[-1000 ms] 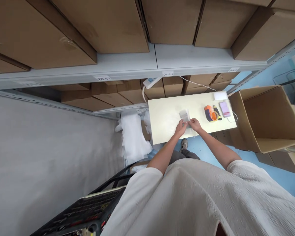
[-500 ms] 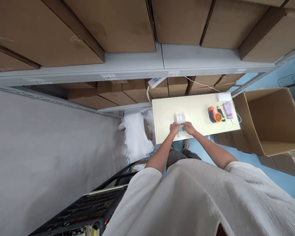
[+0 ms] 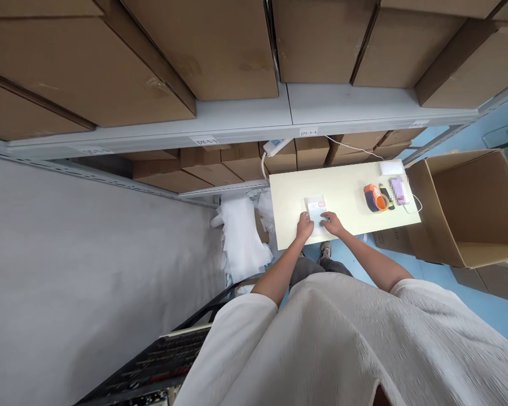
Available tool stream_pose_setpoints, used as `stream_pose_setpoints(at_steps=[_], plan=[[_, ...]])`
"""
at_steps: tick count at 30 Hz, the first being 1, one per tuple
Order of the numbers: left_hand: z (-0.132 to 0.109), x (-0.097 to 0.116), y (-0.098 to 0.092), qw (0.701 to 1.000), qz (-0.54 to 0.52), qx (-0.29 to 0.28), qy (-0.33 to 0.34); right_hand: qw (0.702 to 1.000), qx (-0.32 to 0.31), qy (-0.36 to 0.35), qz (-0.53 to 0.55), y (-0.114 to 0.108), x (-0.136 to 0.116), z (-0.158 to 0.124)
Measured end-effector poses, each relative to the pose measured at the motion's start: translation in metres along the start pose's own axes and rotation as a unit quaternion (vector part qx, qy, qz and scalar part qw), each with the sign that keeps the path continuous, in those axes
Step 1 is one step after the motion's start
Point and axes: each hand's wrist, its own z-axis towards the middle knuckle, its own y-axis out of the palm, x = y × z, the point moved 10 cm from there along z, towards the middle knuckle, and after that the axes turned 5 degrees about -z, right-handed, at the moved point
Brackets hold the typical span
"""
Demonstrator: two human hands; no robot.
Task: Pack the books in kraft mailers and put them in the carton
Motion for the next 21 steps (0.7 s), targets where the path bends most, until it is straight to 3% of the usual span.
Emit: stream_pose_setpoints(at_steps=[5,11,16,21], plan=[[0.004,0.014,0.017,0.997,0.005,-0.067,0.039,0.999,0.027,0.026,0.005,-0.017,-0.002,0.005],[0.000,0.052,0.011,0.983,0.130,-0.027,0.127,0.997,0.057,0.042,0.015,-0.053,0.002,-0.007],[-0.009,0.090,0.045,0.963,0.171,-0.074,0.193,0.990,0.126,0.067,-0.001,-0.125,0.028,-0.029],[-0.008,0.106,0.084,0.956,0.191,-0.104,0.196,0.975,0.187,0.117,-0.042,-0.215,0.078,-0.041]])
